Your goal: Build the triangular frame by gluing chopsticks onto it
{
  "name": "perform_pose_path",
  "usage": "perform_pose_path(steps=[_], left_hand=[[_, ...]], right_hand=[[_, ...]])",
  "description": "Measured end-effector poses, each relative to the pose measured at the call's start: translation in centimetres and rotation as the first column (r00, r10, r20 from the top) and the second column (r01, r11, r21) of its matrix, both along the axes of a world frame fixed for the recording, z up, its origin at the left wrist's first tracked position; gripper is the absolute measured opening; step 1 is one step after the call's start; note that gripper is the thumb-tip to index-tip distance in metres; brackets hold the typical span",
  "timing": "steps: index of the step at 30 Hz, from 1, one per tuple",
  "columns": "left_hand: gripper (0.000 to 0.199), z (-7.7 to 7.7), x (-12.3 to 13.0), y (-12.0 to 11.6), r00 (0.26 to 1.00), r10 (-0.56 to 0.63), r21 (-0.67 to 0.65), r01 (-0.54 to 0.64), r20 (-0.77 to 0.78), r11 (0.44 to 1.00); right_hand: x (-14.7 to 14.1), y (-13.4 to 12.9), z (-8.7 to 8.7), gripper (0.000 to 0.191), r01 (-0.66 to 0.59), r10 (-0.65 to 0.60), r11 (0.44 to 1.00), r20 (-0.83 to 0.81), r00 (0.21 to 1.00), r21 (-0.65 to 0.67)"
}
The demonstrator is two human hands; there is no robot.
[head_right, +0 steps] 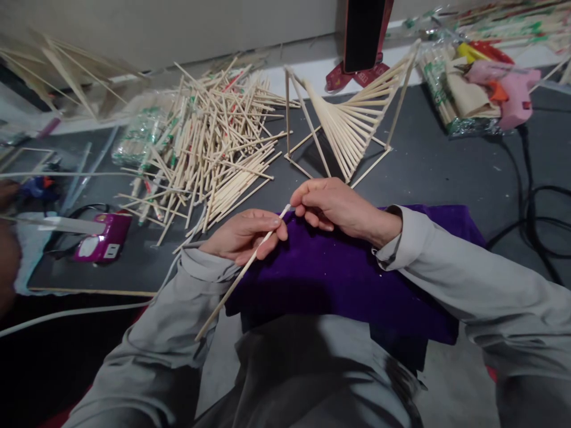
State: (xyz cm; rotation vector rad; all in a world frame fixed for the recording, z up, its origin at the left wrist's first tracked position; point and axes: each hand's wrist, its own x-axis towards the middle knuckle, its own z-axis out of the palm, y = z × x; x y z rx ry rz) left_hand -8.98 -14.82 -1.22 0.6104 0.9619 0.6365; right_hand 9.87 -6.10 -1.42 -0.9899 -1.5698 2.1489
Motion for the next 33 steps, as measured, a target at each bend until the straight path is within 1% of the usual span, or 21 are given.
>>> perform_pose_path(steps=[2,4,6,8,11,12,13,14,16,17,18,19,22,26,28,29,30,31,32,33], left_hand=[[0.020,-0.1,0.0,0.0,1.000,0.015,0.011,-0.014,-0.005,1.000],[0.020,-0.1,0.1,0.0,1.000,0.022,0.017,-0.022,-0.012,1.000],[0.020,-0.2,0.2,0.0,0.999,0.026,0.018,-0.025,-0.020,1.000],[0.020,-0.1,0.3,-0.1,0.999,0.029,0.018,-0.028,-0.032,0.999],[0.020,-0.1,0.6,-0.1,0.998,0.026,0.016,-0.025,-0.058,1.000],[0.020,-0.1,0.6,-0.1,0.998,0.023,0.014,-0.022,-0.066,1.000],[0.020,-0.1,0.7,-0.2,0.997,0.018,0.013,-0.017,-0.073,1.000],[0.021,-0.2,0.7,-0.2,0.997,0.015,0.013,-0.014,-0.076,1.000],[0.022,-0.3,0.8,-0.2,0.997,0.011,0.019,-0.009,-0.081,1.000],[0.023,-0.3,0.8,-0.3,0.996,0.010,0.022,-0.008,-0.084,1.000],[0.023,-0.4,0.9,-0.3,0.996,0.010,0.026,-0.008,-0.090,1.000],[0.024,-0.5,0.9,-0.3,0.995,0.011,0.029,-0.009,-0.096,1.000],[0.023,-0.6,1.1,-0.4,0.995,0.009,0.039,-0.005,-0.098,0.999],[0.024,-0.6,1.2,-0.4,0.996,0.013,0.055,-0.008,-0.089,0.998],[0.023,-0.6,1.4,-0.4,0.995,0.012,0.048,-0.007,-0.096,0.999],[0.023,-0.5,1.4,-0.4,0.995,0.010,0.044,-0.005,-0.103,0.999],[0.023,-0.5,1.5,-0.4,0.994,0.007,0.039,-0.002,-0.111,0.999],[0.022,-0.4,1.5,-0.5,0.993,0.003,0.035,0.001,-0.119,0.999],[0.022,-0.3,1.5,-0.5,0.992,0.001,0.032,0.003,-0.127,0.999],[0.022,-0.2,1.5,-0.5,0.992,0.001,0.029,0.003,-0.130,1.000]], right_hand=[[-0.1,-0.1,-0.2,0.013,0.023,-0.023,1.000,-0.005,1.000,-0.006],[-0.1,-0.2,-0.2,0.014,0.043,-0.043,0.998,0.004,0.999,0.036],[0.0,-0.4,-0.1,0.013,0.033,-0.038,0.993,0.040,0.998,0.113],[0.1,-0.5,-0.1,0.014,-0.005,-0.015,0.978,0.095,0.995,0.211],[0.1,-0.6,-0.3,0.021,-0.099,0.050,0.925,0.141,0.989,0.367],[0.1,-0.6,-0.5,0.021,-0.134,0.076,0.892,0.147,0.986,0.431],[0.1,-0.6,-0.7,0.022,-0.162,0.096,0.846,0.153,0.983,0.508],[0.1,-0.6,-1.0,0.021,-0.180,0.101,0.785,0.164,0.981,0.592],[0.0,-0.6,-1.6,0.021,-0.207,0.075,0.639,0.208,0.975,0.741],[-0.1,-0.6,-1.9,0.022,-0.225,0.055,0.570,0.236,0.970,0.790],[-0.1,-0.7,-2.1,0.023,-0.249,0.041,0.512,0.266,0.963,0.822],[-0.2,-0.8,-2.2,0.024,-0.278,0.032,0.467,0.298,0.954,0.839],[-0.2,-1.1,-2.2,0.027,-0.390,0.011,0.367,0.415,0.910,0.844],[-0.1,-1.4,-1.8,0.028,-0.527,-0.047,0.276,0.559,0.828,0.804],[-0.1,-1.3,-1.8,0.028,-0.559,-0.072,0.247,0.591,0.804,0.791],[0.0,-1.2,-1.7,0.027,-0.559,-0.082,0.245,0.592,0.802,0.792],[0.0,-1.0,-1.7,0.026,-0.544,-0.082,0.259,0.579,0.811,0.798],[0.1,-0.8,-1.6,0.025,-0.511,-0.065,0.292,0.550,0.833,0.808],[0.2,-0.6,-1.5,0.025,-0.463,-0.034,0.342,0.504,0.863,0.817],[0.3,-0.3,-1.4,0.025,-0.411,0.009,0.405,0.446,0.895,0.817]])
